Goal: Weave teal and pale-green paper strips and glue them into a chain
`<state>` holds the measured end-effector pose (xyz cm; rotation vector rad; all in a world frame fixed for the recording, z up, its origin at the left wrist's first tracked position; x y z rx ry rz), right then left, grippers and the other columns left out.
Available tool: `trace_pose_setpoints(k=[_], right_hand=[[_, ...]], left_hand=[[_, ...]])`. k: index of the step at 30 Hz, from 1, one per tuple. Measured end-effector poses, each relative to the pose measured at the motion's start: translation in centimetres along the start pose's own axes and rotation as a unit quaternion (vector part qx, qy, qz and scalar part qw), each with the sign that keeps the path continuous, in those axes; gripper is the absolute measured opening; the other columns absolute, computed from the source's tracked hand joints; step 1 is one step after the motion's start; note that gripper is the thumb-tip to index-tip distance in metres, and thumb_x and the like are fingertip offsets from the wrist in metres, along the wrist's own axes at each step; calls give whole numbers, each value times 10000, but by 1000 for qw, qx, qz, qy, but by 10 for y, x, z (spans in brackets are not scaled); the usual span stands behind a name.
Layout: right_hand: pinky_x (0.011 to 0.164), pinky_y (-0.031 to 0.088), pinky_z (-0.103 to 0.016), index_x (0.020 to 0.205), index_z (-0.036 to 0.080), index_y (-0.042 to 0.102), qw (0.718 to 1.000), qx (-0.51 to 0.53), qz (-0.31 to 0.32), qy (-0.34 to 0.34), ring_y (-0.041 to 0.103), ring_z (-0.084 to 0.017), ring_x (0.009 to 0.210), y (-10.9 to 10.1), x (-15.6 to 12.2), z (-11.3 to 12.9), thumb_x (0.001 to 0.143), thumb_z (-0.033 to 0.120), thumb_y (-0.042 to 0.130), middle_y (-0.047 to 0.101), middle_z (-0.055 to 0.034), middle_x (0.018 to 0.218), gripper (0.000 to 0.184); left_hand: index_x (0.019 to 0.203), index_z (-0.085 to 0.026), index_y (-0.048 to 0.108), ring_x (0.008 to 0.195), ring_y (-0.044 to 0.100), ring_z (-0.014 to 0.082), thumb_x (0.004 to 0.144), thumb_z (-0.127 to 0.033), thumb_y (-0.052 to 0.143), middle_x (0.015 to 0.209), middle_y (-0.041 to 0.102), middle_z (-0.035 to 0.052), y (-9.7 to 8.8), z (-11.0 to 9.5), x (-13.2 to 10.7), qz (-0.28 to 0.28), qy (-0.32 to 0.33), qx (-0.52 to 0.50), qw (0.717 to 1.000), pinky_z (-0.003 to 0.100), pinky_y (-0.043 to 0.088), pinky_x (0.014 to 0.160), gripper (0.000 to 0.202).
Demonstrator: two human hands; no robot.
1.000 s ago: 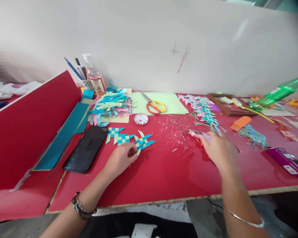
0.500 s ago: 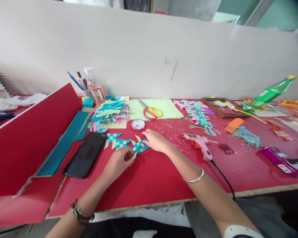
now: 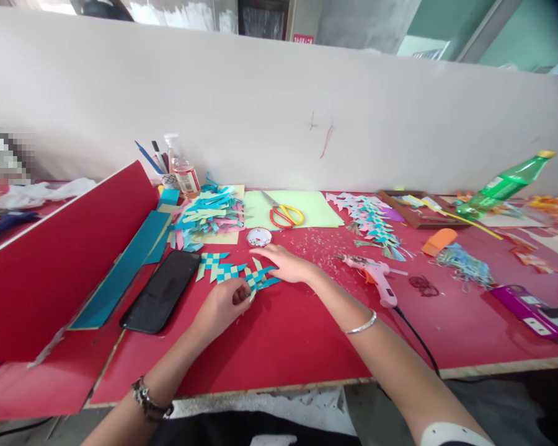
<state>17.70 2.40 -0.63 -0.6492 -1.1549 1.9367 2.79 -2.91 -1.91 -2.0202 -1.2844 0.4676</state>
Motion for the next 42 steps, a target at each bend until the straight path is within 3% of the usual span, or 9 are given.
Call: trace_pose_setpoints(k=[4, 9, 15, 22, 26, 30, 34, 42], right_hand=[[897, 334, -337, 1137, 282, 470, 995, -47, 65, -67, 361, -180, 1088, 2, 1, -2, 756, 66, 435, 380, -50, 1208, 439], [857, 368, -307, 988, 200, 536, 989, -108, 54, -81, 402, -172, 1026, -2, 0, -2, 771, 224, 513, 428, -68, 1118, 220], [770, 401, -280, 894, 166, 557, 981, -191, 27, -11, 477, -174, 901, -11, -14, -3, 740, 257, 556, 517, -74, 971, 179], [713, 408, -350, 883, 111, 556, 959, -246, -25, 139, 524, -245, 867, -8, -54, -1, 752, 49, 407, 563, -151, 884, 208], [687, 425, -305, 909, 132, 538, 966, -209, -36, 149, 549, -210, 824, 0, -83, 9, 741, 72, 428, 558, -115, 887, 210], [726, 434, -294, 931, 177, 522, 984, -85, -101, 118, 534, -179, 868, 11, -108, 16, 768, 119, 419, 532, -77, 928, 202], [748, 441, -307, 932, 212, 519, 980, 20, -163, 109, 525, -168, 885, 18, -121, 17, 775, 128, 421, 540, -54, 914, 203], [744, 453, -303, 883, 198, 541, 972, 0, -210, 105, 541, -168, 842, 32, -124, 18, 770, 113, 395, 561, -62, 871, 204]], left_hand=[[709, -163, 515, 507, 424, 85, 733, -255, 450, 585, 483, -31, 0, 0, 0, -1, 2, -3, 1000, 185, 339, 485, 115], [703, -161, 516, 506, 418, 83, 731, -254, 451, 585, 475, -32, 0, 0, 0, 3, 4, -4, 1000, 182, 335, 488, 116], [716, -166, 513, 526, 435, 94, 728, -236, 444, 619, 485, -20, 1, -2, -1, 1, 7, 24, 1000, 188, 341, 505, 99], [707, -180, 500, 567, 468, 112, 709, -215, 473, 686, 503, 0, 6, -7, -3, 5, -8, 93, 996, 196, 343, 529, 44], [722, -181, 503, 560, 472, 120, 721, -224, 478, 701, 511, 9, 6, -8, -5, 6, -13, 118, 993, 206, 342, 523, 50], [763, -181, 515, 567, 484, 119, 743, -223, 466, 755, 533, 24, 7, -12, -5, 10, -2, 147, 989, 205, 340, 513, 68], [811, -175, 530, 599, 509, 120, 760, -212, 452, 825, 552, 44, 11, -17, -3, 30, 9, 175, 984, 199, 351, 516, 100], [834, -182, 521, 618, 530, 133, 768, -209, 443, 865, 553, 55, 13, -19, -1, 38, 16, 172, 984, 207, 373, 525, 106]])
Point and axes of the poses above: each hand's wrist, its own x-axis towards the middle knuckle, its own y-axis out of the palm, z = x × y, the point moved 4 cm from there along x, towards the middle knuckle
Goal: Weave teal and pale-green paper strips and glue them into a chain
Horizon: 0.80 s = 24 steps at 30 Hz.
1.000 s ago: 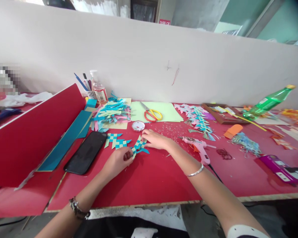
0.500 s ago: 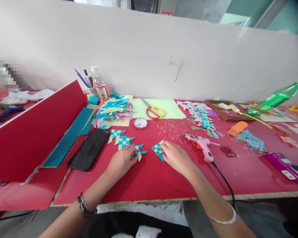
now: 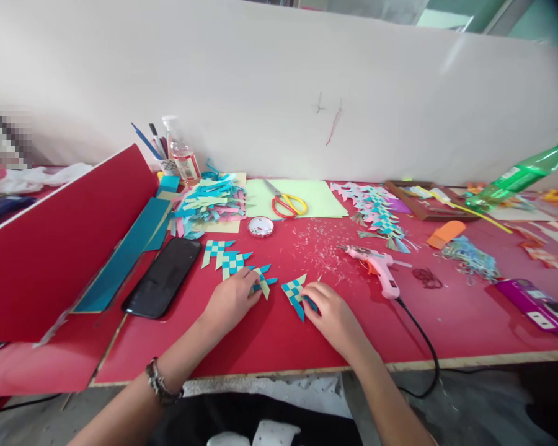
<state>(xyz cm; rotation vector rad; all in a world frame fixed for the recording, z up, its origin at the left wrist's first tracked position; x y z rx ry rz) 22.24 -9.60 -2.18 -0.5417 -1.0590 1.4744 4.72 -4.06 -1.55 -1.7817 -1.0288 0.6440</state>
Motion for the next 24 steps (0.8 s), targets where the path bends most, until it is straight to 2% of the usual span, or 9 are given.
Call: trace_pose_setpoints(k=[3, 10, 15, 19, 24], right_hand=[[769, 448, -304, 872, 196, 545, 1000, -8, -10, -26, 535, -168, 861, 6, -3, 3, 781, 118, 387, 562, -63, 883, 198], [780, 449, -296, 928, 199, 544, 999, -17, -2, -27, 524, -167, 882, 8, -4, 8, 792, 111, 378, 553, -63, 906, 232], [750, 459, -278, 980, 199, 555, 999, -41, 17, -19, 527, -162, 859, 10, -2, 11, 784, 96, 387, 538, -63, 907, 278], [742, 459, -276, 984, 199, 567, 998, -48, 4, -25, 523, -163, 853, 11, -1, 13, 784, 103, 402, 536, -64, 899, 277], [741, 457, -275, 968, 202, 575, 998, -55, -6, -26, 522, -165, 846, 14, -2, 14, 780, 105, 413, 536, -61, 891, 266]], left_hand=[[832, -183, 512, 617, 528, 130, 763, -210, 454, 855, 547, 48, 0, 0, 0, 2, -2, -7, 1000, 203, 363, 524, 94], [835, -203, 538, 644, 531, 138, 798, -289, 425, 852, 548, 34, -1, -4, -3, 1, 10, 59, 998, 196, 318, 486, 146], [854, -201, 539, 628, 527, 121, 793, -286, 435, 845, 553, 23, -1, -4, -5, 1, 4, 52, 999, 187, 332, 488, 147], [950, -215, 523, 636, 532, 114, 792, -283, 442, 871, 554, 20, 1, -3, -5, -9, 9, 61, 998, 178, 336, 490, 191], [938, -260, 540, 644, 542, 112, 808, -312, 424, 833, 550, -6, 2, -4, -5, -12, 17, 89, 996, 173, 323, 476, 182]])
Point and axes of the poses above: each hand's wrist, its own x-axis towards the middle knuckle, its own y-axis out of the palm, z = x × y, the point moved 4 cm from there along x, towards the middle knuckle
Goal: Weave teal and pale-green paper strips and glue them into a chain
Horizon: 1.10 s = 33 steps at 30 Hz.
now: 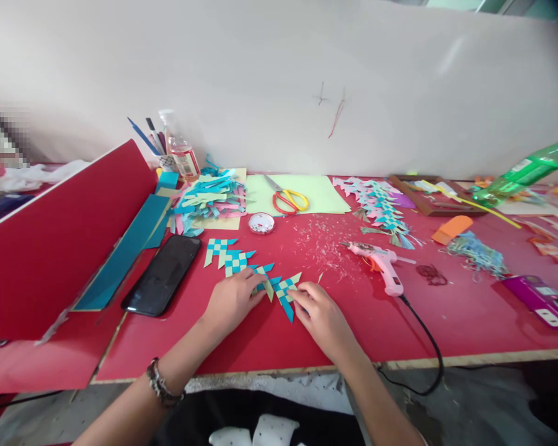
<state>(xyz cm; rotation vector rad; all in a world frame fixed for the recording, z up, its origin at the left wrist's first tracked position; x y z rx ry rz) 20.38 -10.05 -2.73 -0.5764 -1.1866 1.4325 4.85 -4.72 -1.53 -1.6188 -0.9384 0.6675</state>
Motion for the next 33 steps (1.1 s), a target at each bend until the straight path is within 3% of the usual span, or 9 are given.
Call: trace_pose_setpoints(k=[16, 21, 29, 33], right_hand=[[727, 465, -283, 966, 188, 562, 999, -27, -22, 14, 533, -176, 852, 3, -4, 6, 765, 97, 397, 536, -73, 893, 275], [723, 464, -277, 946, 173, 570, 999, -26, -32, 18, 536, -174, 836, 1, -5, 8, 763, 92, 402, 540, -77, 875, 261], [713, 465, -274, 952, 172, 566, 999, -22, -38, 19, 534, -173, 828, 4, -6, 6, 763, 94, 394, 535, -75, 858, 267], [723, 462, -280, 949, 175, 566, 999, -20, -36, 20, 531, -173, 828, 4, -5, 5, 759, 94, 400, 530, -75, 865, 265]], left_hand=[[849, -214, 585, 654, 557, 139, 829, -261, 395, 776, 578, 20, 0, -13, -2, -42, 47, 109, 992, 238, 384, 573, 197], [840, -224, 592, 831, 551, 176, 814, -221, 424, 928, 584, 24, -3, -16, -2, -81, 79, 99, 989, 314, 388, 729, 170], [1045, -200, 524, 875, 541, 187, 802, -169, 426, 985, 595, 38, 0, -18, -8, -67, 125, 120, 983, 305, 400, 724, 264], [1059, -193, 524, 862, 545, 191, 796, -154, 430, 985, 593, 48, 1, -19, -9, -57, 130, 146, 979, 309, 407, 726, 283]])
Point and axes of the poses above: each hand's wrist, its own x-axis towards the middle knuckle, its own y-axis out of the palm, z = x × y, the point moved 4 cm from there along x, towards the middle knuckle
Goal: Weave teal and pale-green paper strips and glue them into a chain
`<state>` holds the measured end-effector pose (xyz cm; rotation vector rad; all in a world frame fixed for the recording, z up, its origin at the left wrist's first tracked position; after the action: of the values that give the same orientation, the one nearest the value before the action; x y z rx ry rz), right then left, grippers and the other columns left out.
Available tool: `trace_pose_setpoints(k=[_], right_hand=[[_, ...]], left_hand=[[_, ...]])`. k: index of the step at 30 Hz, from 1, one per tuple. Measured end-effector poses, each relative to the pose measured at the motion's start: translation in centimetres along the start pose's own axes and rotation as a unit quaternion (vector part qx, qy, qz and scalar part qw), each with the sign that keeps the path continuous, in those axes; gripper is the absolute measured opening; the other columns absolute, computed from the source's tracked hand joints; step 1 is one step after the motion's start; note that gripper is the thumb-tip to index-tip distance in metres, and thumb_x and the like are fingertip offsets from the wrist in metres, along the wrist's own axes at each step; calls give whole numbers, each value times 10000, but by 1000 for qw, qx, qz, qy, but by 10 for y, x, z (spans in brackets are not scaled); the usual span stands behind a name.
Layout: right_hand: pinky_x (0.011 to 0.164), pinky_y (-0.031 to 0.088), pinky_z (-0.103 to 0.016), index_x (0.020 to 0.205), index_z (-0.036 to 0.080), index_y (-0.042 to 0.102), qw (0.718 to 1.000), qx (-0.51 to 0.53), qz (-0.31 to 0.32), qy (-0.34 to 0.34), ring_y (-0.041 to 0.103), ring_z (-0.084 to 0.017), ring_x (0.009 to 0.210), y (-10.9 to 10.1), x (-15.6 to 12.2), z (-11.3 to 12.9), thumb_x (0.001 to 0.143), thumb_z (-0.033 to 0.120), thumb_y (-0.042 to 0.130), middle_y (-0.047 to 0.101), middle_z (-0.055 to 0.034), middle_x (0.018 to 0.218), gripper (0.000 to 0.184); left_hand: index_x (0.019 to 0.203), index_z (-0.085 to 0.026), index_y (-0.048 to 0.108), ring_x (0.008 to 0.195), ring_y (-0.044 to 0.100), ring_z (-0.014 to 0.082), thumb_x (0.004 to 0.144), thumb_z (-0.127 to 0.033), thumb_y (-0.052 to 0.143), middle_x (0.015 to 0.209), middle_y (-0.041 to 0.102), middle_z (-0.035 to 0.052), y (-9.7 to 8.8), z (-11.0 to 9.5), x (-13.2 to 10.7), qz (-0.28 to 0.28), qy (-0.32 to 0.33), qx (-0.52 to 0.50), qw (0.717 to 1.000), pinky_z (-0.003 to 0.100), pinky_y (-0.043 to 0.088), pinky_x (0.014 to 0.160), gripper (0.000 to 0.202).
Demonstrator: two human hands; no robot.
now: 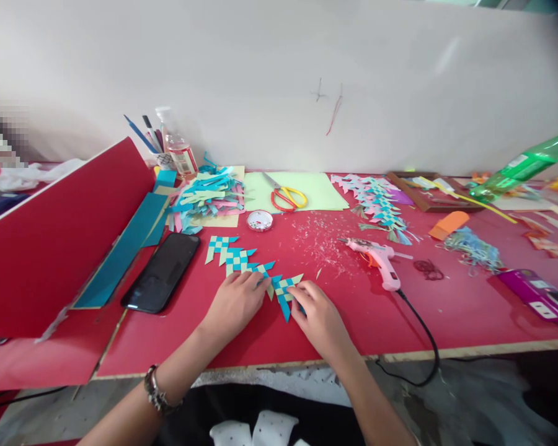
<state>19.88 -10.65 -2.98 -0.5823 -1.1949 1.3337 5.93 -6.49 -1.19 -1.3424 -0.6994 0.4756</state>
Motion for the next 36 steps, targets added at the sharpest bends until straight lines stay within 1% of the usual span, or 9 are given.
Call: trace_pose_setpoints(k=[4, 7, 12, 19, 23, 26, 28, 31, 36], right_hand=[[725, 461, -278, 942, 184, 568, 1000, 2, 15, -13, 528, -169, 833, 0, 1, 1, 760, 86, 396, 527, -71, 879, 268], [724, 461, -279, 955, 189, 562, 1000, 4, 13, -15, 530, -167, 835, 0, 1, 0, 764, 92, 391, 527, -70, 884, 274], [725, 462, -283, 965, 193, 558, 1000, 3, 11, -10, 531, -174, 861, 0, 0, 0, 772, 102, 376, 531, -77, 892, 280], [738, 459, -295, 990, 198, 554, 1000, 6, 30, -5, 529, -179, 864, 1, -1, -1, 771, 112, 379, 525, -79, 900, 294], [754, 455, -292, 1005, 200, 549, 999, 18, 44, 0, 524, -179, 887, 0, -1, 0, 773, 117, 386, 516, -79, 922, 296], [767, 452, -295, 1040, 192, 533, 999, 32, 42, 5, 518, -178, 908, -3, 0, 1, 777, 131, 397, 514, -81, 935, 302], [777, 448, -295, 1082, 191, 507, 998, 41, 43, 6, 515, -175, 919, -6, 2, 2, 792, 138, 380, 515, -83, 943, 321], [772, 445, -278, 1143, 201, 456, 997, 58, 55, 0, 518, -161, 919, -9, 6, 3, 813, 121, 328, 514, -80, 962, 363], [743, 440, -261, 1179, 188, 431, 996, 35, 84, -7, 534, -156, 881, -8, 15, 2, 823, 111, 304, 513, -86, 958, 385]], left_hand=[[1073, -189, 522, 896, 525, 192, 801, -165, 425, 1007, 580, 49, 2, -1, -1, 4, 0, 8, 1000, 304, 413, 738, 290], [1089, -190, 510, 926, 508, 193, 815, -171, 403, 1049, 559, 54, 3, -2, -3, 10, 0, 21, 1000, 307, 412, 739, 295], [1136, -163, 473, 973, 481, 199, 836, -174, 361, 1147, 509, 80, 5, -7, -6, 21, 23, 37, 999, 315, 403, 735, 320], [1140, -168, 473, 967, 474, 214, 838, -180, 356, 1141, 515, 80, 6, -7, -6, 28, 24, 46, 998, 329, 384, 747, 323], [1143, -160, 474, 958, 482, 220, 839, -173, 355, 1141, 514, 92, 7, -7, -4, 33, 37, 53, 997, 330, 382, 747, 327], [1131, -156, 481, 960, 491, 211, 842, -206, 357, 1127, 530, 83, 6, -4, -6, 30, 41, 25, 998, 326, 390, 770, 319], [1153, -157, 458, 999, 480, 200, 836, -238, 369, 1140, 530, 75, 4, -1, -9, 17, 33, -9, 999, 319, 388, 814, 339], [1182, -173, 427, 1067, 445, 190, 827, -246, 382, 1188, 503, 66, 2, 1, -14, 0, 33, -46, 998, 307, 377, 863, 366], [1170, -206, 443, 1090, 427, 194, 837, -247, 355, 1201, 489, 58, 0, -2, -19, 9, 35, -54, 998, 326, 364, 880, 347]])
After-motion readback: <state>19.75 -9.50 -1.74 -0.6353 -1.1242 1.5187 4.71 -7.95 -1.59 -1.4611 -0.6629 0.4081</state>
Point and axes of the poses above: each hand's wrist, its own x-axis towards the middle knuckle, its own y-axis out of the palm, z = x × y, the point moved 4 cm from there along x, towards the middle knuckle
